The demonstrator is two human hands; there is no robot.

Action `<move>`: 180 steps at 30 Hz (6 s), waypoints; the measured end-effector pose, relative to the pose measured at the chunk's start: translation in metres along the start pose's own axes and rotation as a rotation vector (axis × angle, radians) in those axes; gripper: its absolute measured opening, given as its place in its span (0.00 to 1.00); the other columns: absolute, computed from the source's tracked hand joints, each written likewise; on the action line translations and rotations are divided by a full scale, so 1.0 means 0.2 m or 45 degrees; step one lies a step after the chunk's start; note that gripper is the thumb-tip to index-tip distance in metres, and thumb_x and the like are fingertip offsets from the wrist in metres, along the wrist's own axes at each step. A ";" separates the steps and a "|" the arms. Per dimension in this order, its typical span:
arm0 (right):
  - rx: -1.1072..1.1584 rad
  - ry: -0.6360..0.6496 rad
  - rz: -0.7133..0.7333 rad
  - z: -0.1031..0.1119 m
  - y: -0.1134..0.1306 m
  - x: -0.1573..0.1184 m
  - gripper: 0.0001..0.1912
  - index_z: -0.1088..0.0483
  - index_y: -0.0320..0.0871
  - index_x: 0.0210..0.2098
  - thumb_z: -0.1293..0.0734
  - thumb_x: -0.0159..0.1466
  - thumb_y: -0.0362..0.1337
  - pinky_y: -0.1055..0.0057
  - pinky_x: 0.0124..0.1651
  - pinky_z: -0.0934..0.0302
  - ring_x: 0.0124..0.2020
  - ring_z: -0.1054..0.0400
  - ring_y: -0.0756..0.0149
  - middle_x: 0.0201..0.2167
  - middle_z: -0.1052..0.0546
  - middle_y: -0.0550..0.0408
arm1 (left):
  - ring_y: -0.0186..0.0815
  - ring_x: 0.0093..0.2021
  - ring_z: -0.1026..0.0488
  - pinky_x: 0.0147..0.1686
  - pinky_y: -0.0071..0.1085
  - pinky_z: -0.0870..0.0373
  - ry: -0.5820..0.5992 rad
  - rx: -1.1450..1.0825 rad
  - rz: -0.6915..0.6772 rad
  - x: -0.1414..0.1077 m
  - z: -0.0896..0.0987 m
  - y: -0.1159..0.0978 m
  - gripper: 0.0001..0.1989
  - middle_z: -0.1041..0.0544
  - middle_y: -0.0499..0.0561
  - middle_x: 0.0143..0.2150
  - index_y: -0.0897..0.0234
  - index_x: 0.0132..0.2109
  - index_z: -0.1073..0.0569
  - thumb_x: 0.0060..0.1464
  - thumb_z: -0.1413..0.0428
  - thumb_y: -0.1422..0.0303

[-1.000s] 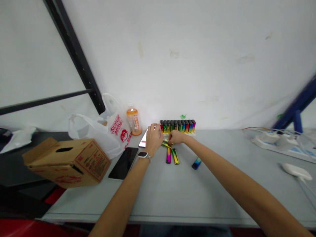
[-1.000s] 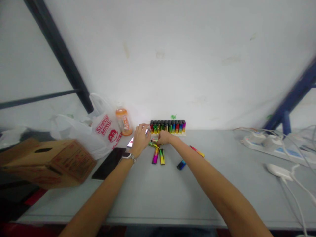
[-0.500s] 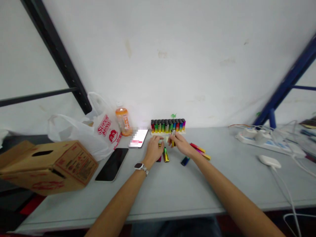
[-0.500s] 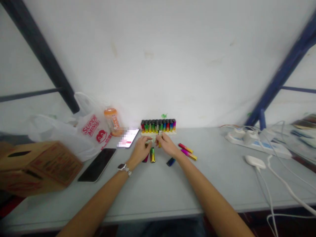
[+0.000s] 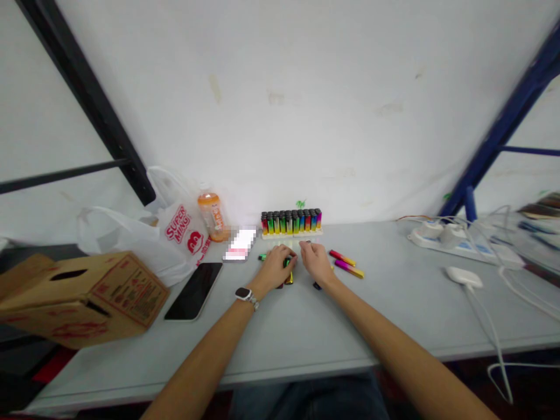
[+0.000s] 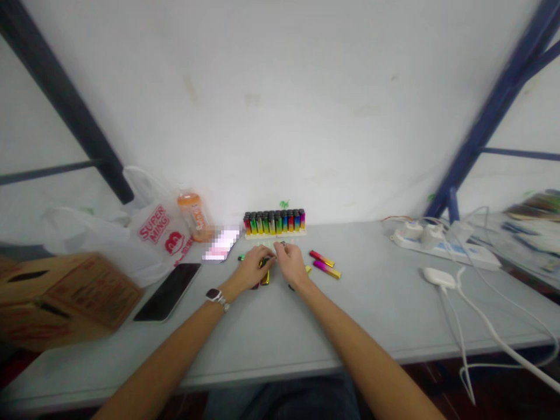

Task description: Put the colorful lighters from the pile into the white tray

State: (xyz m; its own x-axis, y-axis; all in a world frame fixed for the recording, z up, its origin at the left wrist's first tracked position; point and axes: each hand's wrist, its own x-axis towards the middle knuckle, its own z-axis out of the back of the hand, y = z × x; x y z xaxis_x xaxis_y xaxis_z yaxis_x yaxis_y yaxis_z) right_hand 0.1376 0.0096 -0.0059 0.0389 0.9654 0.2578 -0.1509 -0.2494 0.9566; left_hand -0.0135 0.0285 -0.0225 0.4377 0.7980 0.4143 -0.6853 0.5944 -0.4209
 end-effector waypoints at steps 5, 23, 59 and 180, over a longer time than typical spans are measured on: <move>-0.145 -0.089 0.105 -0.02 0.01 -0.01 0.19 0.46 0.45 0.18 0.44 0.61 0.47 0.70 0.26 0.57 0.21 0.50 0.71 0.16 0.45 0.62 | 0.43 0.47 0.29 0.50 0.42 0.33 -0.081 -0.075 -0.027 0.02 0.04 0.01 0.08 0.24 0.54 0.43 0.63 0.41 0.26 0.62 0.48 0.67; -0.118 -0.066 0.096 -0.02 0.02 -0.02 0.21 0.44 0.45 0.19 0.43 0.63 0.49 0.70 0.26 0.56 0.21 0.50 0.70 0.16 0.44 0.61 | 0.41 0.47 0.29 0.52 0.40 0.33 -0.200 -0.201 -0.072 0.02 0.09 -0.05 0.07 0.23 0.54 0.42 0.62 0.41 0.27 0.62 0.49 0.67; -0.634 0.033 0.214 0.01 -0.06 0.00 0.20 0.38 0.42 0.50 0.36 0.60 0.41 0.60 0.50 0.40 0.44 0.34 0.59 0.40 0.29 0.50 | 0.35 0.34 0.24 0.39 0.33 0.26 -0.242 -0.217 0.087 0.37 0.25 0.19 0.08 0.20 0.51 0.35 0.64 0.41 0.24 0.56 0.44 0.66; -0.146 0.170 0.158 -0.04 0.02 -0.07 0.10 0.32 0.45 0.39 0.35 0.60 0.41 0.68 0.38 0.41 0.36 0.32 0.65 0.33 0.26 0.56 | 0.37 0.37 0.25 0.44 0.34 0.28 -0.207 0.012 -0.055 0.43 0.32 0.26 0.07 0.22 0.53 0.36 0.62 0.41 0.19 0.55 0.41 0.72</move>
State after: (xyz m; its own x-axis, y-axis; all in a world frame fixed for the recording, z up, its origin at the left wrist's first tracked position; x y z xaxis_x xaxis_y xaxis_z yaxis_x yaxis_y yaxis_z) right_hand 0.1293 -0.0047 -0.0072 -0.1173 0.9313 0.3449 -0.2581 -0.3640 0.8949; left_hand -0.0486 0.1216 0.0419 0.3673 0.7447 0.5573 -0.6739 0.6260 -0.3924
